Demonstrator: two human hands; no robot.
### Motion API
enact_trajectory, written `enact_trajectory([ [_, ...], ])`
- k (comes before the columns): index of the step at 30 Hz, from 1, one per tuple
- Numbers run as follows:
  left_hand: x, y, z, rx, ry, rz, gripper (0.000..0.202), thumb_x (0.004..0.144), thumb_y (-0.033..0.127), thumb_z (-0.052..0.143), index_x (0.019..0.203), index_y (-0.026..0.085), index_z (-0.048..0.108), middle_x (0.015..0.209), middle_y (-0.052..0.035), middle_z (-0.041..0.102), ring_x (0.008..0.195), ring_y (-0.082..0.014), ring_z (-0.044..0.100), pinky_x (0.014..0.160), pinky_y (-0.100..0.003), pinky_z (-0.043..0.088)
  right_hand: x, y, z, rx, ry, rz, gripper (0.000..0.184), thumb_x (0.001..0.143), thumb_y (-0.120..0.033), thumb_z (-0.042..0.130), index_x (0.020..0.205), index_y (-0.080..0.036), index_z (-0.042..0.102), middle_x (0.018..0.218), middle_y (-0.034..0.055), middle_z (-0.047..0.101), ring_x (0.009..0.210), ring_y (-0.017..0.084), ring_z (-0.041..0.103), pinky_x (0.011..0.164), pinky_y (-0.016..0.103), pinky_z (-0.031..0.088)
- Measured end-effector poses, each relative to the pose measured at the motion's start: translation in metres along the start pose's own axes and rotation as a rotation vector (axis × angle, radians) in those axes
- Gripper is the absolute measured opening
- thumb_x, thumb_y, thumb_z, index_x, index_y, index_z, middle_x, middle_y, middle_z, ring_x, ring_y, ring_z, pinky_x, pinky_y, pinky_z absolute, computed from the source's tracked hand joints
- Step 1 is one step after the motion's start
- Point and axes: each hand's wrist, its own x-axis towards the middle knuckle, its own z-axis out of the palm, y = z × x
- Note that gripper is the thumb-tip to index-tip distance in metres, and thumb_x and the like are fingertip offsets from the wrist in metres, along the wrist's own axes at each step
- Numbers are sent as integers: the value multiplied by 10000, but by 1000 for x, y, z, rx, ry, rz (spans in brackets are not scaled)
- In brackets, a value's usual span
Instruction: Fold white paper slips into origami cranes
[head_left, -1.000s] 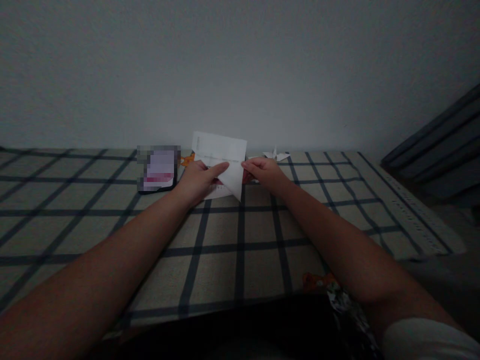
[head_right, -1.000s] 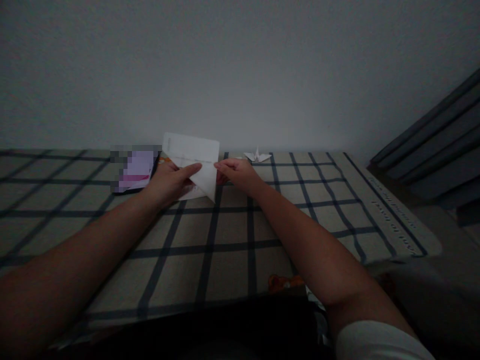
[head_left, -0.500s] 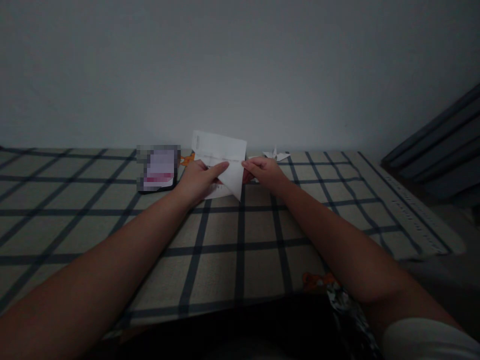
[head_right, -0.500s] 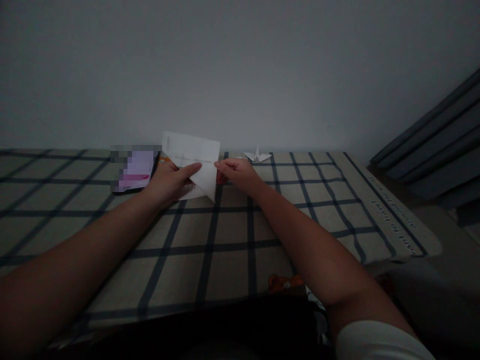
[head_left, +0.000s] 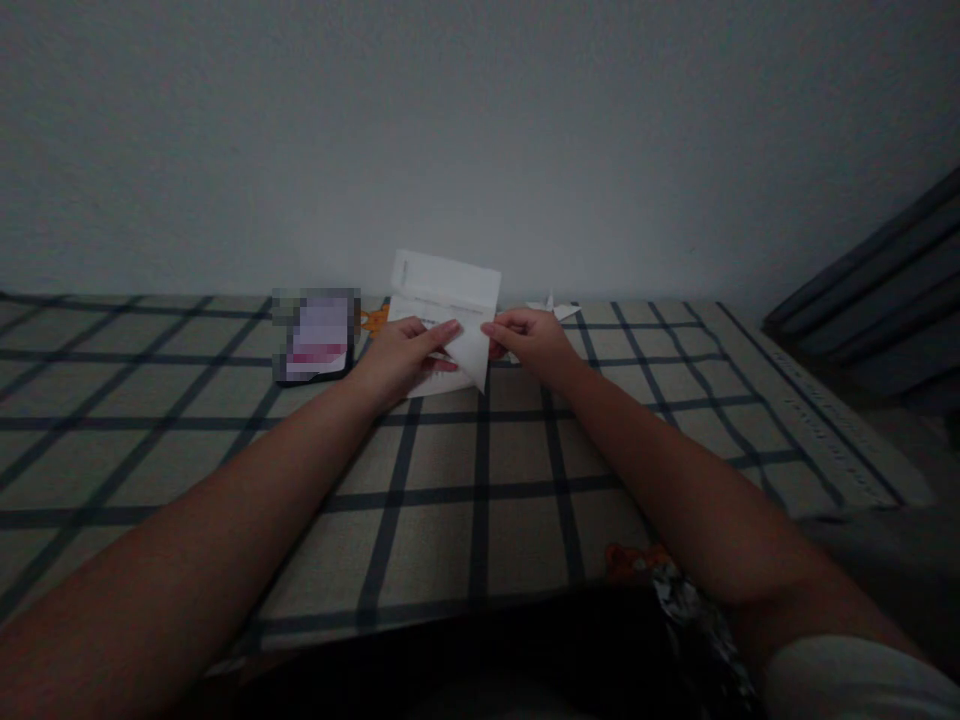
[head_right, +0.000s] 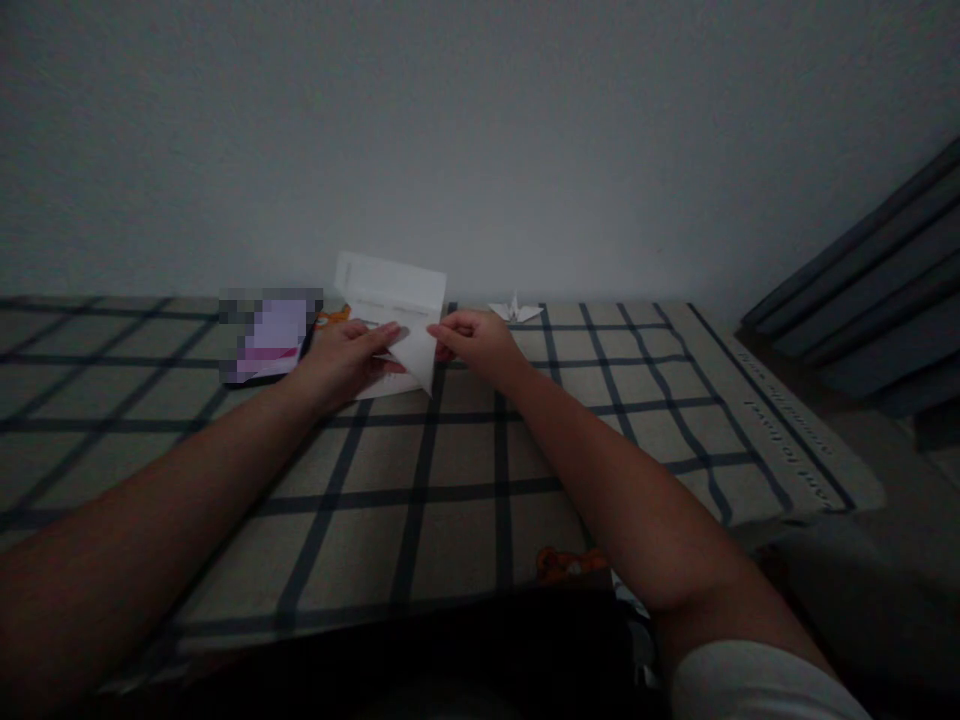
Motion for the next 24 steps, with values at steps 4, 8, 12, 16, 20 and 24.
enact_trajectory([
  [4, -2, 1, 2, 116, -24, -53, 353, 638, 386, 901, 683, 130, 662, 714, -62, 725, 627, -140, 686, 630, -247, 596, 0, 1, 1, 32, 71, -48, 331, 829, -478, 716, 724, -170, 657, 648, 3, 688, 598, 108, 635, 618, 239, 541],
  [8, -4, 3, 2, 162, -7, -58, 376, 645, 413, 900, 657, 135, 646, 663, -60, 710, 579, -126, 665, 555, -206, 538, -1, 0, 5, 75, 93, -40, 326, 814, -472, 728, 720, -174, 638, 650, -1, 683, 592, 106, 634, 612, 241, 541],
  [12, -5, 6, 2, 172, 15, -51, 365, 647, 418, 901, 695, 127, 686, 662, -53, 716, 556, -112, 646, 507, -185, 499, -2, -2, 8, 101, 107, -44, 310, 814, -465, 724, 735, -178, 638, 653, -6, 682, 602, 107, 638, 623, 248, 544],
  [16, -8, 4, 5, 72, -151, -82, 351, 655, 406, 893, 865, 149, 780, 842, -70, 773, 685, -149, 695, 637, -251, 582, -3, -3, 11, 93, 147, -39, 305, 818, -478, 714, 754, -188, 644, 669, -7, 681, 623, 115, 644, 648, 266, 552],
  [20, -12, 4, 7, 177, -225, -97, 291, 703, 423, 854, 805, 157, 796, 806, -96, 777, 687, -164, 696, 646, -251, 566, -4, -6, 13, 47, 173, -8, 304, 831, -495, 698, 770, -202, 645, 696, -4, 682, 657, 124, 647, 690, 286, 562],
  [24, -15, 10, 10, 249, -166, -73, 248, 720, 407, 833, 759, 167, 783, 744, -90, 765, 630, -164, 672, 597, -252, 541, -4, -7, 13, 59, 187, 9, 314, 829, -496, 701, 757, -199, 630, 694, 0, 680, 661, 124, 646, 704, 285, 562],
])
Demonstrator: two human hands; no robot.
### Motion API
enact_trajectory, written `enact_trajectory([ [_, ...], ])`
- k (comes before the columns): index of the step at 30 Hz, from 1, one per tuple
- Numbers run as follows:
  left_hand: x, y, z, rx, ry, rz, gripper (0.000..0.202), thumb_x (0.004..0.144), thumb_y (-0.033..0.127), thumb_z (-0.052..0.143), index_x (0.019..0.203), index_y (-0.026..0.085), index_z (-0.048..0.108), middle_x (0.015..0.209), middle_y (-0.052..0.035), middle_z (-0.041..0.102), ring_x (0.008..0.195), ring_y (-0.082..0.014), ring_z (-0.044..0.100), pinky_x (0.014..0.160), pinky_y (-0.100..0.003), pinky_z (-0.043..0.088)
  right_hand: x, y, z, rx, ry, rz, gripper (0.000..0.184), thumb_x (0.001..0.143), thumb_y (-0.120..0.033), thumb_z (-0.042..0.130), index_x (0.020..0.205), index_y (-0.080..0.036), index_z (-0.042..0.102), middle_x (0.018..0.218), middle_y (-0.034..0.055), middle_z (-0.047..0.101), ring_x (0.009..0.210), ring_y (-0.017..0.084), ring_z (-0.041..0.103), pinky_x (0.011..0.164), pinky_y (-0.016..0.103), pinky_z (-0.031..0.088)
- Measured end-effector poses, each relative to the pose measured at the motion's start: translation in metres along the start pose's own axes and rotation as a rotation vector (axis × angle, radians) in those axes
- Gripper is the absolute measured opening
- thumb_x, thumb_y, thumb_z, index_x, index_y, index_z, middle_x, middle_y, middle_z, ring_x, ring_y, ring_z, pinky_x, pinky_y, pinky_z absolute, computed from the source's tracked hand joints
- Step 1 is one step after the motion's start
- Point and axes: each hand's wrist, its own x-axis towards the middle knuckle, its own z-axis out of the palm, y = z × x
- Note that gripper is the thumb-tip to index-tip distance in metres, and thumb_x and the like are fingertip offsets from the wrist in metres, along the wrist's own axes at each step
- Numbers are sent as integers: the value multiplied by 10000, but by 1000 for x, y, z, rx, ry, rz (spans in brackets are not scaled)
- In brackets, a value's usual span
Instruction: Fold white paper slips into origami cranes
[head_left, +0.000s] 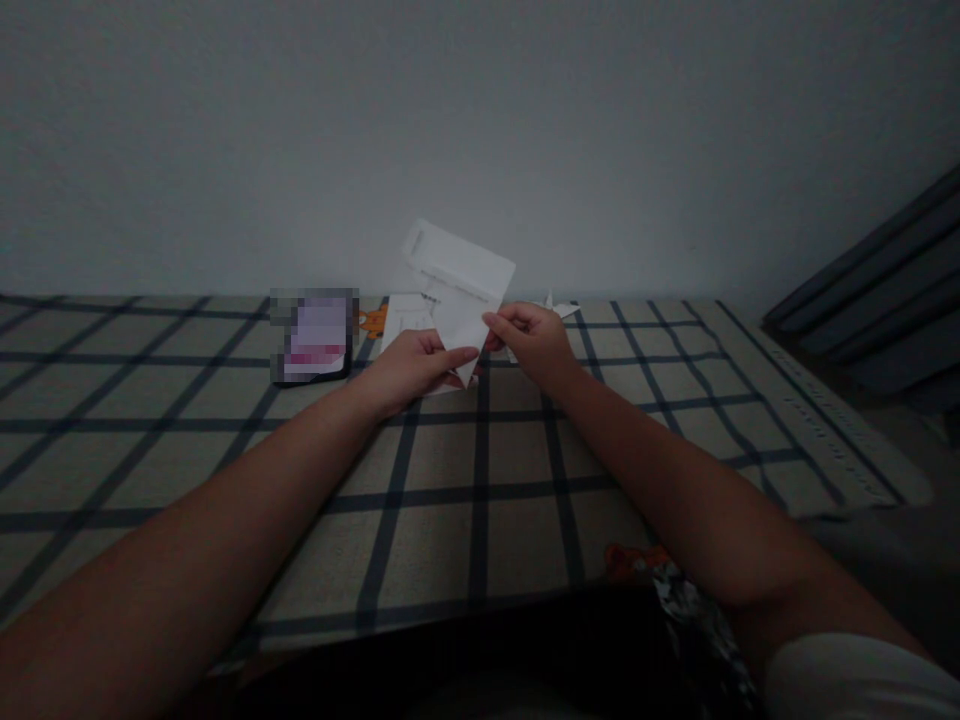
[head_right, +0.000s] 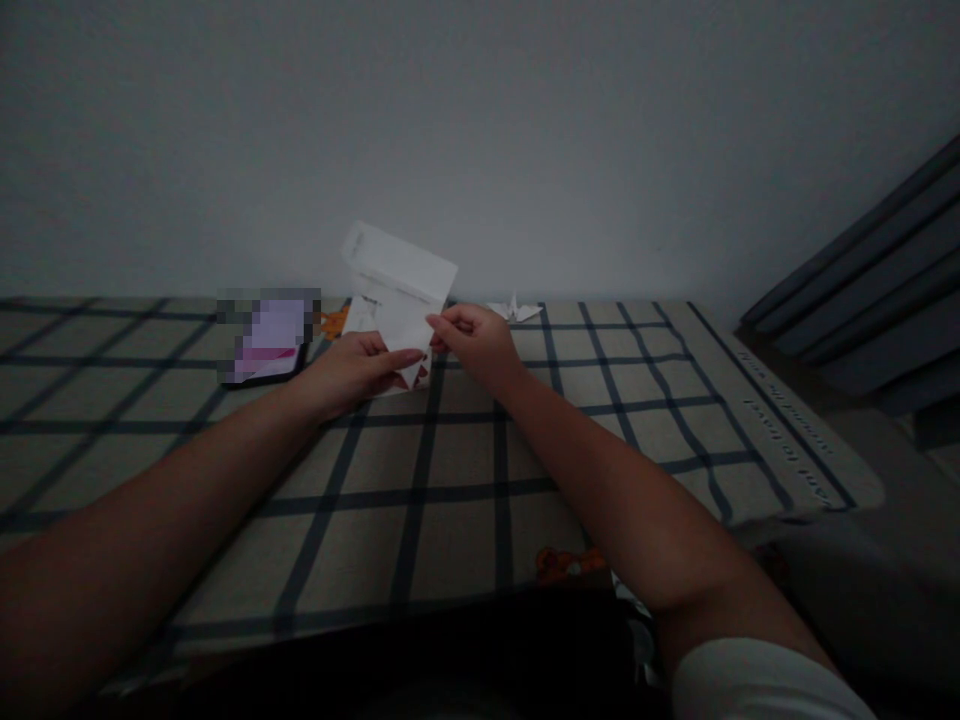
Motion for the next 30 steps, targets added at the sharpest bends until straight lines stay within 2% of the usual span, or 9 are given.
enact_trajectory([
  [4, -1, 4, 2, 23, 44, -17, 206, 728, 363, 821, 713, 166, 763, 677, -78, 739, 595, -156, 640, 560, -246, 521, 1, 1, 0, 14, 4, 0, 329, 830, -504, 699, 743, -195, 625, 691, 6, 688, 651, 119, 647, 683, 269, 555],
  [9, 2, -2, -1, 4, -10, -14, 164, 710, 318, 836, 725, 172, 764, 718, -63, 751, 582, -118, 618, 580, -226, 522, 3, 4, 0, 48, 35, 10, 329, 816, -509, 707, 754, -197, 623, 681, 6, 687, 643, 121, 653, 666, 268, 556],
  [15, 1, -2, -2, -40, -61, -60, 253, 669, 362, 884, 730, 168, 734, 736, -75, 759, 644, -149, 685, 628, -256, 572, 3, 3, 0, 7, 65, 27, 301, 836, -485, 689, 764, -203, 613, 680, 7, 682, 644, 118, 647, 670, 266, 555],
  [22, 0, -2, -1, -47, -23, -89, 297, 656, 372, 902, 652, 172, 684, 730, -91, 765, 610, -156, 692, 642, -284, 588, 3, 4, 0, 47, 66, 5, 306, 827, -494, 701, 769, -208, 610, 668, 1, 675, 637, 122, 652, 654, 266, 554],
  [25, 0, -3, -1, -60, -50, -101, 288, 660, 391, 893, 669, 171, 707, 746, -96, 769, 637, -164, 701, 664, -293, 594, 4, 2, -2, 19, 106, 7, 307, 837, -496, 690, 760, -215, 595, 669, 0, 674, 639, 124, 649, 663, 271, 557],
  [28, -1, -1, 0, -65, -82, -102, 280, 644, 385, 898, 695, 170, 725, 754, -85, 769, 652, -158, 700, 661, -278, 587, 6, 0, -5, -21, 137, 3, 310, 851, -488, 680, 736, -216, 583, 673, 3, 672, 638, 122, 641, 671, 272, 556],
  [30, -2, 1, 2, -49, -59, -93, 280, 643, 377, 899, 679, 170, 714, 735, -74, 761, 618, -140, 678, 635, -259, 573, 6, 0, -5, -19, 143, 2, 311, 853, -484, 678, 731, -214, 582, 674, 4, 670, 636, 122, 638, 668, 271, 552],
])
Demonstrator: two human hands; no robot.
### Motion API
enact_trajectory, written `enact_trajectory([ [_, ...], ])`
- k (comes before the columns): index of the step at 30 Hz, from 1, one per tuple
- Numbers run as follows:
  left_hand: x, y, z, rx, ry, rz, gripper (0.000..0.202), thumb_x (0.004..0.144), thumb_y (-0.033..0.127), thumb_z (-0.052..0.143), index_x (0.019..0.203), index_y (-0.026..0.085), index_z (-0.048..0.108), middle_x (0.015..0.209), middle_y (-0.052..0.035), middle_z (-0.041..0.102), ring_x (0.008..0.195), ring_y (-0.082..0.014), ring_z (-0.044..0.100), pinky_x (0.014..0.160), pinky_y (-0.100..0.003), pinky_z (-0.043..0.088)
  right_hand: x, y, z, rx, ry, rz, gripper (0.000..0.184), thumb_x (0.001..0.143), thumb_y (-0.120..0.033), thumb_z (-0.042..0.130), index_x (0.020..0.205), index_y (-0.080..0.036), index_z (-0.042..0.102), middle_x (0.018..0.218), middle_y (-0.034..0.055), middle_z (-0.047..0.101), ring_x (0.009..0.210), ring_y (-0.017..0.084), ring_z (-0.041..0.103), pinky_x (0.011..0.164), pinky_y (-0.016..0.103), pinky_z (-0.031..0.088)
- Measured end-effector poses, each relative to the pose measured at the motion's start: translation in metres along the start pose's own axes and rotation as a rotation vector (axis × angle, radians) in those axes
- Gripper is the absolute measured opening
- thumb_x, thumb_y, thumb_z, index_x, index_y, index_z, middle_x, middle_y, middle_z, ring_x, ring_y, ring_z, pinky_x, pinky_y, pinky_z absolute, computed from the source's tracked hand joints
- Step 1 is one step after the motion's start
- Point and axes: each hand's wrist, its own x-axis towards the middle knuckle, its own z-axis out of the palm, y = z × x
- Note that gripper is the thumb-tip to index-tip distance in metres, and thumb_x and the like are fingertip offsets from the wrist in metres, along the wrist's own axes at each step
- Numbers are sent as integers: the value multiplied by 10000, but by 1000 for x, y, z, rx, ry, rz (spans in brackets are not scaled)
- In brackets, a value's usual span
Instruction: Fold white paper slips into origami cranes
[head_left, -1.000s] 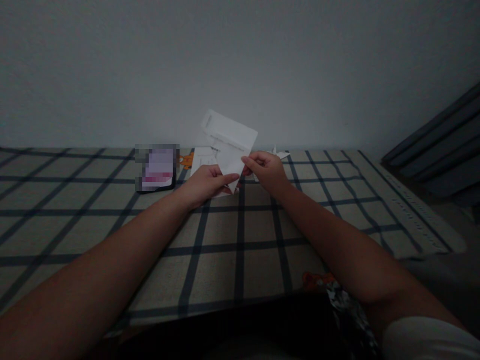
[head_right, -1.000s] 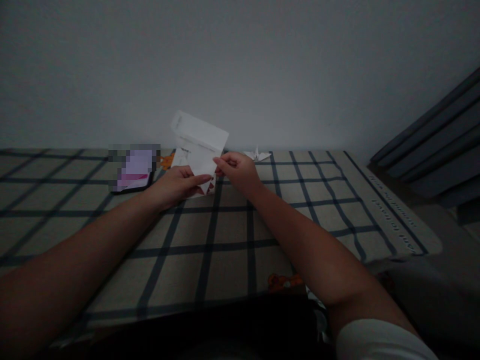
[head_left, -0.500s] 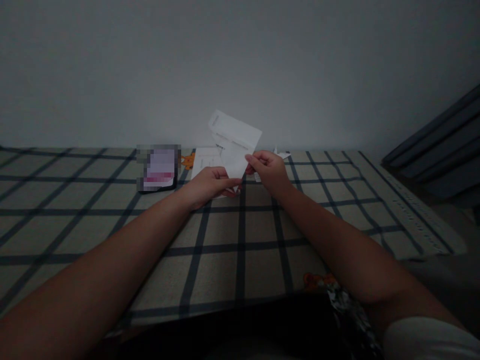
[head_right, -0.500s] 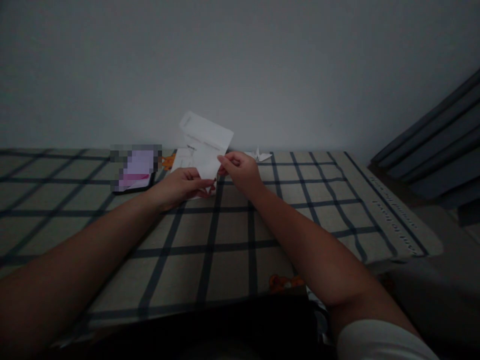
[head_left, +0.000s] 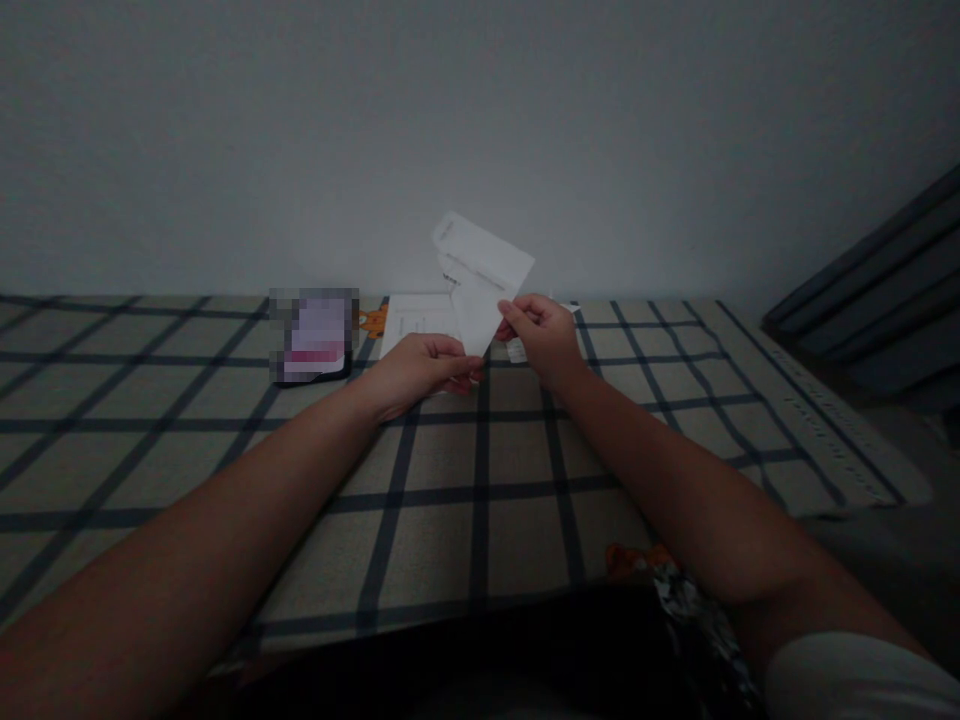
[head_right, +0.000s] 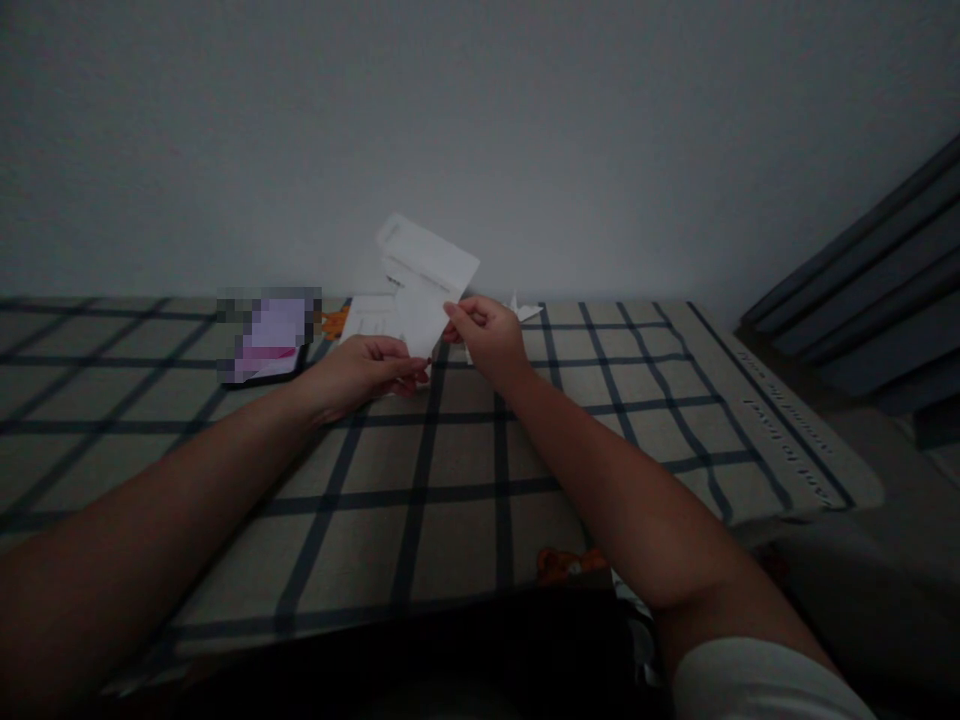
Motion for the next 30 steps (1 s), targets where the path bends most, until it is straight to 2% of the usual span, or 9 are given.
enact_trajectory([
  [7, -6, 5, 9, 2, 60, 42, 275, 582, 319, 922, 639, 178, 692, 675, -48, 731, 585, -137, 644, 601, -261, 552, 0, 2, 1, -15, 11, -5, 334, 866, -508, 668, 731, -216, 578, 673, 8, 665, 638, 127, 634, 682, 278, 555],
  [12, -8, 5, 11, 40, 48, 55, 253, 612, 296, 904, 640, 180, 681, 656, -35, 711, 564, -121, 621, 602, -251, 536, 1, 2, 0, -8, 4, -9, 355, 872, -534, 652, 736, -217, 568, 684, 8, 663, 648, 126, 632, 694, 279, 556],
  [17, -5, 0, 8, -33, -10, 82, 292, 745, 459, 807, 801, 175, 768, 861, -91, 760, 726, -175, 695, 693, -298, 593, 2, 1, -1, 28, -18, 1, 374, 858, -563, 659, 750, -217, 567, 694, 5, 667, 656, 128, 646, 695, 277, 558],
  [22, -2, 0, 6, 4, 65, 83, 284, 761, 431, 808, 674, 177, 716, 701, -51, 721, 587, -123, 640, 618, -236, 551, 0, -1, -1, 44, -38, -7, 352, 851, -543, 678, 765, -214, 589, 688, 2, 677, 648, 127, 650, 689, 272, 560],
  [25, -3, 1, 7, 41, 109, 83, 278, 771, 412, 804, 650, 179, 712, 677, -42, 708, 540, -99, 595, 568, -211, 515, 0, 0, 0, 32, -28, 7, 347, 858, -544, 667, 775, -214, 596, 700, 4, 683, 655, 127, 652, 697, 272, 563],
  [30, -3, 1, 8, 51, 113, 88, 296, 753, 421, 808, 631, 174, 702, 657, -43, 692, 538, -96, 582, 530, -197, 484, 2, 3, 0, 55, -42, 18, 358, 855, -541, 663, 738, -210, 594, 684, 5, 675, 650, 125, 645, 694, 268, 564],
])
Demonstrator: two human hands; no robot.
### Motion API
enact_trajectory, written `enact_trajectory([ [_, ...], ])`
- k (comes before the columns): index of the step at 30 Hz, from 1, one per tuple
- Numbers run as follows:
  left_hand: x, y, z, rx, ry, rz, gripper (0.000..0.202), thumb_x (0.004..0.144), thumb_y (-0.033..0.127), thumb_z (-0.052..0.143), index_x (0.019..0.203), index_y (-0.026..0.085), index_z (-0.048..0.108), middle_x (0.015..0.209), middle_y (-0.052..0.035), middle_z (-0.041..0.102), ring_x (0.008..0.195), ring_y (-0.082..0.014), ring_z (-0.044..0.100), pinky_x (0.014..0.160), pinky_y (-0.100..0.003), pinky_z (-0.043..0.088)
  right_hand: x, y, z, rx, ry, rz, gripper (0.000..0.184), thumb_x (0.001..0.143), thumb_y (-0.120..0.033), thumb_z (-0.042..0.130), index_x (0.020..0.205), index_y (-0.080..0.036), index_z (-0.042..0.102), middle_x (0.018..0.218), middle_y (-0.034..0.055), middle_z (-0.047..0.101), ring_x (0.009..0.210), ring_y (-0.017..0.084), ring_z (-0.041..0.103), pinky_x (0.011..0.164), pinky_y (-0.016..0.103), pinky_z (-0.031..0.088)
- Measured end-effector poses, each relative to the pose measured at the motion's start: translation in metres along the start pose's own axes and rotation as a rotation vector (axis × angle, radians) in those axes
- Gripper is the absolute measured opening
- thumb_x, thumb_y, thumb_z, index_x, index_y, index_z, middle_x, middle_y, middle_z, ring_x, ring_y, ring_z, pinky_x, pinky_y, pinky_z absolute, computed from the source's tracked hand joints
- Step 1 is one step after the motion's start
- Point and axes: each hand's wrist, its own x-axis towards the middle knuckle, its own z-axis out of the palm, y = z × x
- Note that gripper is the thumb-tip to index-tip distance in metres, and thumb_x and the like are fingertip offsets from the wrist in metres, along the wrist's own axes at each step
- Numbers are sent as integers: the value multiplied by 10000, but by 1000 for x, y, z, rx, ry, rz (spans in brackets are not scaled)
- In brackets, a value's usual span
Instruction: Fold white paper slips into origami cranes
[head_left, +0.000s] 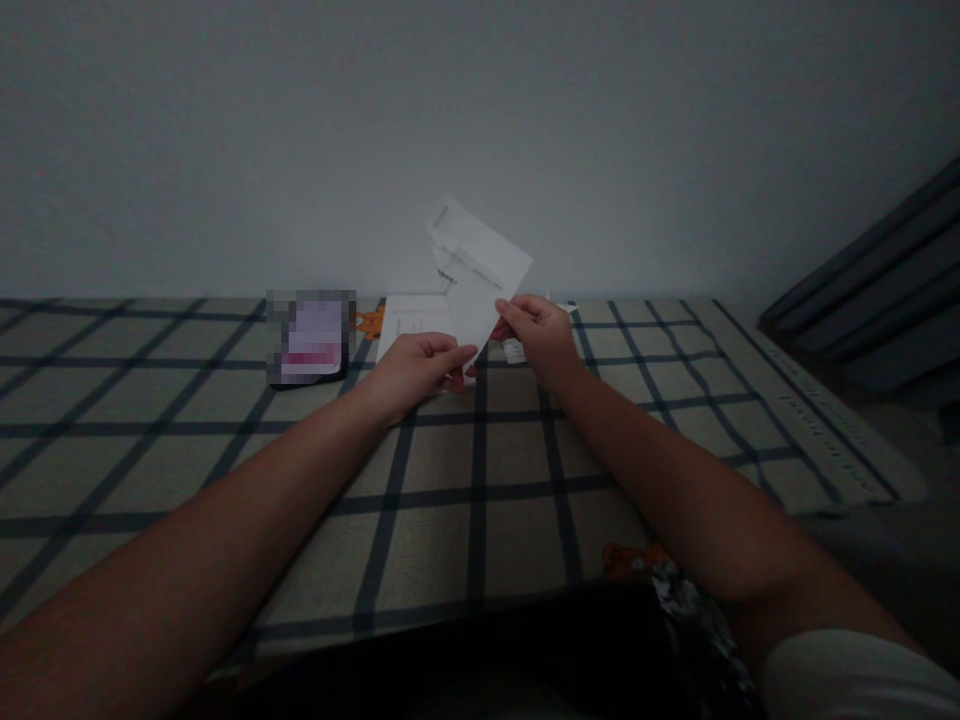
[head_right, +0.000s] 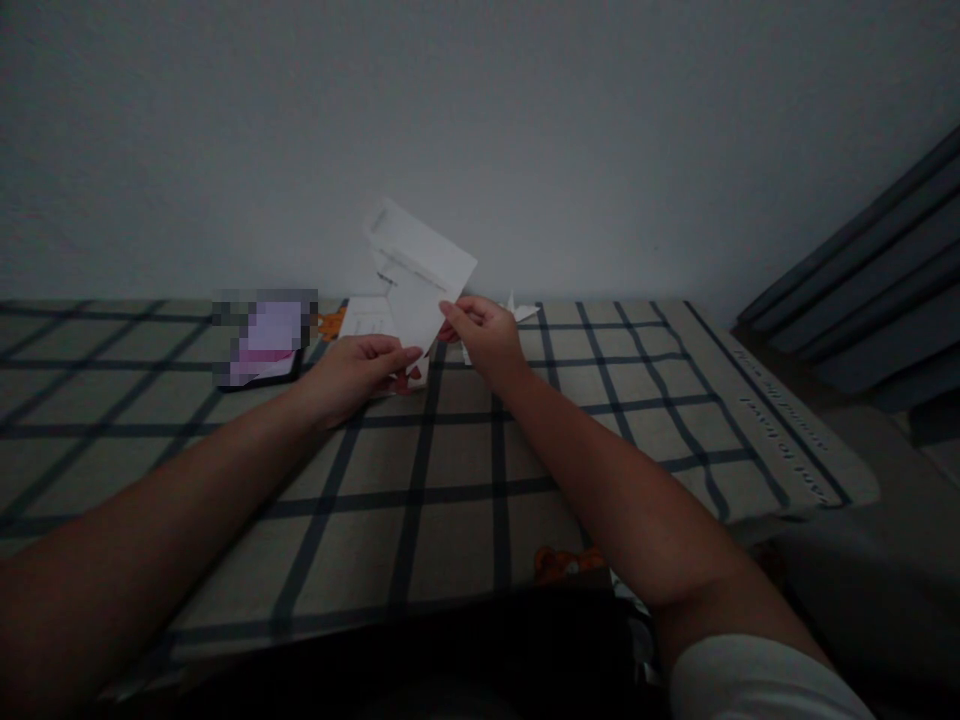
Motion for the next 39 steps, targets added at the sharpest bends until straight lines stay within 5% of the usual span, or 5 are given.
enact_trajectory([
  [10, 5, -6, -3, -109, 19, -43, 162, 739, 285, 764, 683, 150, 693, 684, -44, 714, 577, -119, 636, 567, -220, 516, 6, 10, 0, 183, -46, 36, 381, 755, -552, 756, 727, -204, 606, 661, -12, 679, 627, 118, 661, 668, 264, 573],
  [20, 9, -13, -5, -166, 60, -5, 384, 741, 447, 824, 949, 134, 742, 822, -76, 766, 645, -169, 693, 594, -268, 540, 0, 7, -1, 49, -183, 26, 371, 801, -539, 722, 762, -174, 674, 703, 13, 711, 660, 122, 675, 675, 265, 581],
  [39, 7, -11, -4, -212, 19, -14, 364, 734, 428, 840, 941, 147, 740, 878, -67, 776, 665, -145, 691, 674, -283, 588, 1, 10, -1, 42, -156, 6, 322, 806, -491, 734, 742, -177, 700, 686, 12, 714, 634, 124, 669, 653, 263, 566],
])
